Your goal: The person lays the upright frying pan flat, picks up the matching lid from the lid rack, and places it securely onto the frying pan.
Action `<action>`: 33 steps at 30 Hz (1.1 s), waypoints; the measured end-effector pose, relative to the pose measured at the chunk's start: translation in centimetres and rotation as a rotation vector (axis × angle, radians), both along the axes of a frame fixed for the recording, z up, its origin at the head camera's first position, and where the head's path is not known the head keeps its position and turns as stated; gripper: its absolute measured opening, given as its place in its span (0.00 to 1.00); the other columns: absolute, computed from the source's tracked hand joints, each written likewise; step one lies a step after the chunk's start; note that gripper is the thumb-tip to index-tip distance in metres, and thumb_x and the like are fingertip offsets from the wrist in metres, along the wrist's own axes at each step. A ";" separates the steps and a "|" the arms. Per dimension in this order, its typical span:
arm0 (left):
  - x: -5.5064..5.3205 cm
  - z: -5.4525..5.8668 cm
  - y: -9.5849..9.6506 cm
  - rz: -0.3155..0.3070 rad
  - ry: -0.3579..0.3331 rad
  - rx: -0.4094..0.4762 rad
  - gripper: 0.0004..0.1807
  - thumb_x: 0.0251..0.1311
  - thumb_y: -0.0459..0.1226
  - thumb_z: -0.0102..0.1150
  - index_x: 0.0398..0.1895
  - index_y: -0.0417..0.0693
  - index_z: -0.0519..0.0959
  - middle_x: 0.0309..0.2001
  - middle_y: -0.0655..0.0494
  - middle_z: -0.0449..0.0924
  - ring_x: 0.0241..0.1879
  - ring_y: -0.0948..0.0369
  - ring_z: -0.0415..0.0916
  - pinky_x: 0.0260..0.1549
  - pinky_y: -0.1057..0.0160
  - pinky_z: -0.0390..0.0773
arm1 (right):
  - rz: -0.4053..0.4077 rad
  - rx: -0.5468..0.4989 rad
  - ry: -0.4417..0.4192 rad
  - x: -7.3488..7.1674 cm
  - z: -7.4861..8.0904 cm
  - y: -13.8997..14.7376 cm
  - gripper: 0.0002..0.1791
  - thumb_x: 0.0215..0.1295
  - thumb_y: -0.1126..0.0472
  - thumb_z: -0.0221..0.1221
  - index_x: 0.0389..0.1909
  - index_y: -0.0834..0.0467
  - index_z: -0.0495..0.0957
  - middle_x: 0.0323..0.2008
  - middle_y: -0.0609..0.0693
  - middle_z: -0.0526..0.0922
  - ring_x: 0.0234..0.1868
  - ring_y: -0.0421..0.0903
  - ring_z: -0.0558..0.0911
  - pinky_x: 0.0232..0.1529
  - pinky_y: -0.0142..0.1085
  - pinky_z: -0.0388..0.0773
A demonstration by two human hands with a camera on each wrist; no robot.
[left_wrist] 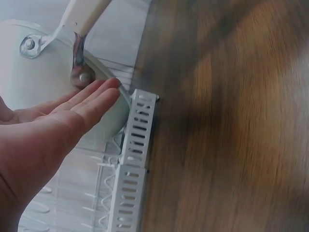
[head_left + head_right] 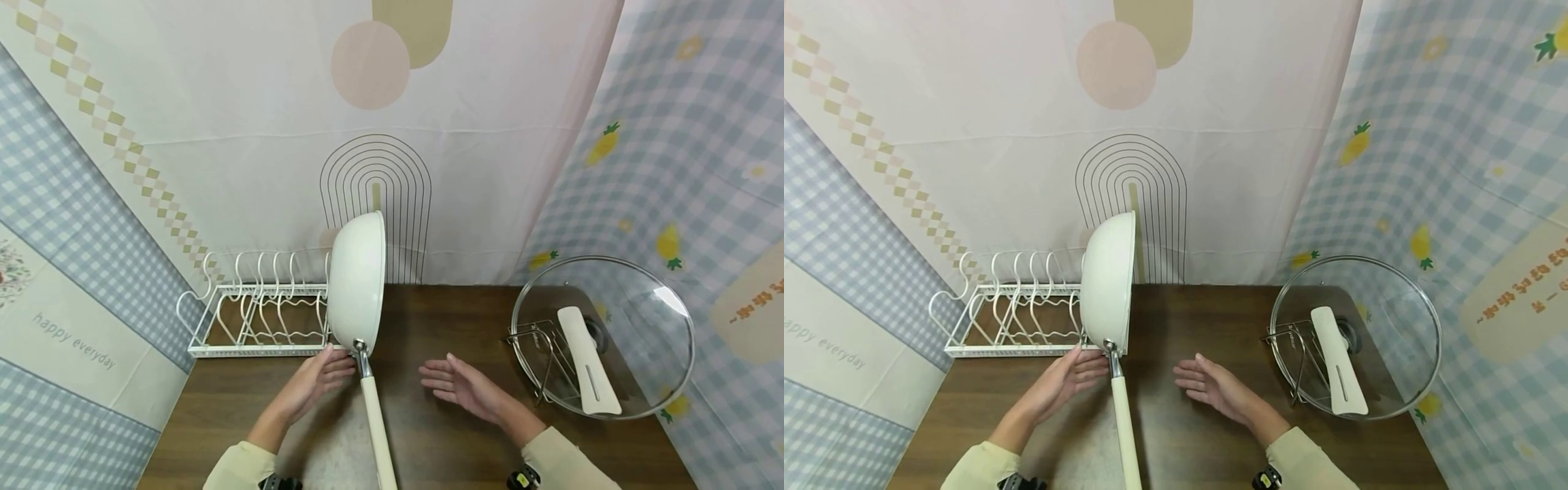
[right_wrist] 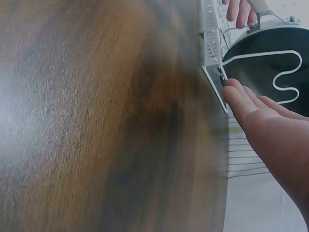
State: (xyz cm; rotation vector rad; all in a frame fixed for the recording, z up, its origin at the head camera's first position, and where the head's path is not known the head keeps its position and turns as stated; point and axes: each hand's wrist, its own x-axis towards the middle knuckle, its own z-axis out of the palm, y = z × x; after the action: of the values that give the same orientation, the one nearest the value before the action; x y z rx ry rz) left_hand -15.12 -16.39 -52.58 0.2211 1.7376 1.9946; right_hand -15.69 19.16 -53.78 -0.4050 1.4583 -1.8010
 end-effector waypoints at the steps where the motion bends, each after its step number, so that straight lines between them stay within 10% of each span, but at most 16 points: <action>1: 0.0 0.0 0.1 0.000 -0.012 0.012 0.42 0.75 0.57 0.26 0.70 0.25 0.50 0.68 0.25 0.56 0.68 0.35 0.59 0.68 0.39 0.57 | 0.007 -0.009 -0.009 0.0 0.0 -0.1 0.40 0.77 0.42 0.22 0.73 0.71 0.39 0.74 0.71 0.43 0.74 0.66 0.49 0.75 0.55 0.48; 23: 0.6 -1.0 1.6 0.015 -0.165 0.062 0.47 0.71 0.61 0.32 0.68 0.22 0.51 0.65 0.25 0.61 0.63 0.45 0.70 0.67 0.42 0.62 | 0.107 -0.059 -0.158 1.2 -0.8 -1.5 0.42 0.76 0.39 0.24 0.72 0.72 0.42 0.73 0.71 0.47 0.74 0.66 0.53 0.75 0.55 0.47; 33: 0.8 -1.1 2.4 0.084 -0.203 0.098 0.43 0.71 0.57 0.39 0.65 0.22 0.55 0.52 0.43 0.76 0.49 0.56 0.78 0.59 0.51 0.75 | 0.130 -0.054 -0.180 2.0 -1.1 -2.6 0.41 0.76 0.40 0.25 0.72 0.72 0.45 0.73 0.72 0.49 0.73 0.67 0.55 0.74 0.56 0.49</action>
State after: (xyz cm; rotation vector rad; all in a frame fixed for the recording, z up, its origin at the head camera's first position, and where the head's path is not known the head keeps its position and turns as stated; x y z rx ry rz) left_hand -14.32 -13.97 -53.68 -0.0226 1.5477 2.0850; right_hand -13.66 16.56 -54.91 -0.3470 1.2342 -1.7279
